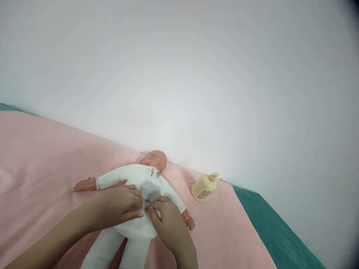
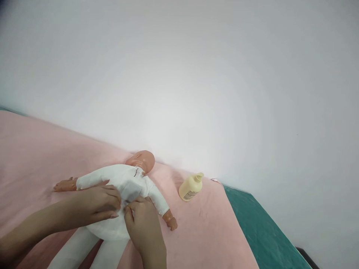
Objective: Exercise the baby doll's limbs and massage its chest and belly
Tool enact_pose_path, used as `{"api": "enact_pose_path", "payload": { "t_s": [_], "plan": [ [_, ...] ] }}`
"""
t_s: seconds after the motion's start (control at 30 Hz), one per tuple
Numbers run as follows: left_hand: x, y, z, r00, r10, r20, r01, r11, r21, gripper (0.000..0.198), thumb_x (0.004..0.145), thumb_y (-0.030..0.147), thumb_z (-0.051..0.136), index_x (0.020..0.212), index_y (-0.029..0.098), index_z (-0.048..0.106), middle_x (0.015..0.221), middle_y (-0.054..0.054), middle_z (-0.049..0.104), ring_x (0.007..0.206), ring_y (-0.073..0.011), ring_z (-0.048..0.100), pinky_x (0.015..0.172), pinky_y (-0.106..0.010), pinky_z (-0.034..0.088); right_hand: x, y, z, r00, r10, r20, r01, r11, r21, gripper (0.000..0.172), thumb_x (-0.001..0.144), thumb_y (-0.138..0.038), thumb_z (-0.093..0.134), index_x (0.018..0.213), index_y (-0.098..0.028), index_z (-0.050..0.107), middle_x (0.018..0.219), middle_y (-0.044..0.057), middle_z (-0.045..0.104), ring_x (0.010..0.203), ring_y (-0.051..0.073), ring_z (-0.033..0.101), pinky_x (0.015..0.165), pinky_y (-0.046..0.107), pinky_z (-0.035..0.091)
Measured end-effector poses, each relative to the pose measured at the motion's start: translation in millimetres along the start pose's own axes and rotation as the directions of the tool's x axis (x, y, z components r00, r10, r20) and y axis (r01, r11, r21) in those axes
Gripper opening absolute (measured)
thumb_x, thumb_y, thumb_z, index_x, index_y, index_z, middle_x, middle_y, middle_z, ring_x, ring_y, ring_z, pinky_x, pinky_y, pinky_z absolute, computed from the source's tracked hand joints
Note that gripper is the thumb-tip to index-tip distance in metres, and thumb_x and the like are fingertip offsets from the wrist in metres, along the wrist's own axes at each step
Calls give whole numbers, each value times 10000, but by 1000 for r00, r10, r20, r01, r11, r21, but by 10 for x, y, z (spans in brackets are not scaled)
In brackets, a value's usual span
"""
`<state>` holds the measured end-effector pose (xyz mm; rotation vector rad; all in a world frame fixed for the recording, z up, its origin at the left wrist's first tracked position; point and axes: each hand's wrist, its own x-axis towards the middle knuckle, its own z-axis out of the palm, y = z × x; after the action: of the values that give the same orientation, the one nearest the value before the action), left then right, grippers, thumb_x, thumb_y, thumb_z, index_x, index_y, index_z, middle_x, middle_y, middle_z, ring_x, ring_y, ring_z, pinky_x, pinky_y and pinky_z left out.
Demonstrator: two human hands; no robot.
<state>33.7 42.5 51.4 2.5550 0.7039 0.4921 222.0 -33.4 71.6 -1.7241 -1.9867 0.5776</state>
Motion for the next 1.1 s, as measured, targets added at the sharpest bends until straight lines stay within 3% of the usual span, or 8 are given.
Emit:
{"api": "enact_pose_path", "payload": {
  "t_s": [0.2, 0.4, 0.5, 0.6, 0.7, 0.9, 1.1],
  "plan": [
    [-19, -51, 78, 999, -1, -41, 0, 999, -41, 151, 887, 190, 631, 792, 244, 735, 874, 15, 753, 899, -243, 685, 950, -353, 455, 51, 31, 82, 999, 3, 39, -2, 1000, -20, 314, 913, -44, 522, 758, -183, 758, 867, 61, 741, 895, 234, 658, 790, 313, 438],
    [75, -29, 4, 999, 54, -2, -54, 997, 63, 287, 979, 246, 497, 830, 218, 741, 864, -27, 740, 869, -249, 668, 889, -377, 484, 111, 99, 120, 997, -12, -71, 12, 1000, -7, 287, 917, -64, 523, 712, -171, 693, 818, 51, 693, 807, 210, 631, 736, 307, 427],
    [138, -174, 81, 982, 105, -156, -84, 987, 140, 335, 1025, 345, 437, 956, 228, 744, 971, -43, 739, 936, -250, 651, 895, -384, 496, 158, 173, 151, 978, -22, -206, 32, 998, 49, 256, 949, -116, 498, 806, -182, 699, 884, 56, 683, 891, 227, 621, 793, 331, 452],
    [176, -367, 211, 926, 152, -346, -83, 975, 207, 405, 1048, 462, 400, 1146, 233, 719, 1155, -72, 724, 1094, -264, 627, 995, -413, 487, 213, 275, 224, 930, -37, -367, 77, 992, 96, 235, 993, -242, 478, 995, -190, 707, 1059, 90, 680, 1052, 257, 595, 906, 383, 469],
    [185, -500, 285, 915, 129, -382, -36, 970, 241, 474, 1038, 528, 424, 1294, 211, 665, 1298, -95, 686, 1221, -283, 591, 1078, -445, 461, 262, 370, 303, 891, -34, -452, 104, 986, 130, 323, 1012, -361, 465, 1196, -185, 664, 1246, 118, 645, 1211, 277, 535, 1026, 437, 437],
    [181, -541, 263, 948, 64, -313, 17, 969, 248, 474, 1017, 513, 505, 1302, 171, 666, 1308, -107, 693, 1249, -294, 599, 1076, -456, 476, 309, 439, 386, 934, 11, -356, 61, 980, 189, 363, 1021, -392, 446, 1193, -169, 676, 1226, 121, 664, 1217, 289, 532, 1064, 462, 409],
    [194, -528, 297, 966, -5, -260, 63, 974, 218, 462, 989, 474, 574, 1285, 132, 669, 1307, -119, 692, 1260, -314, 587, 1075, -480, 471, 334, 430, 433, 946, 44, -321, 31, 974, 224, 349, 1016, -359, 451, 1178, -149, 676, 1220, 127, 650, 1193, 289, 528, 1051, 457, 414]
  ]
}}
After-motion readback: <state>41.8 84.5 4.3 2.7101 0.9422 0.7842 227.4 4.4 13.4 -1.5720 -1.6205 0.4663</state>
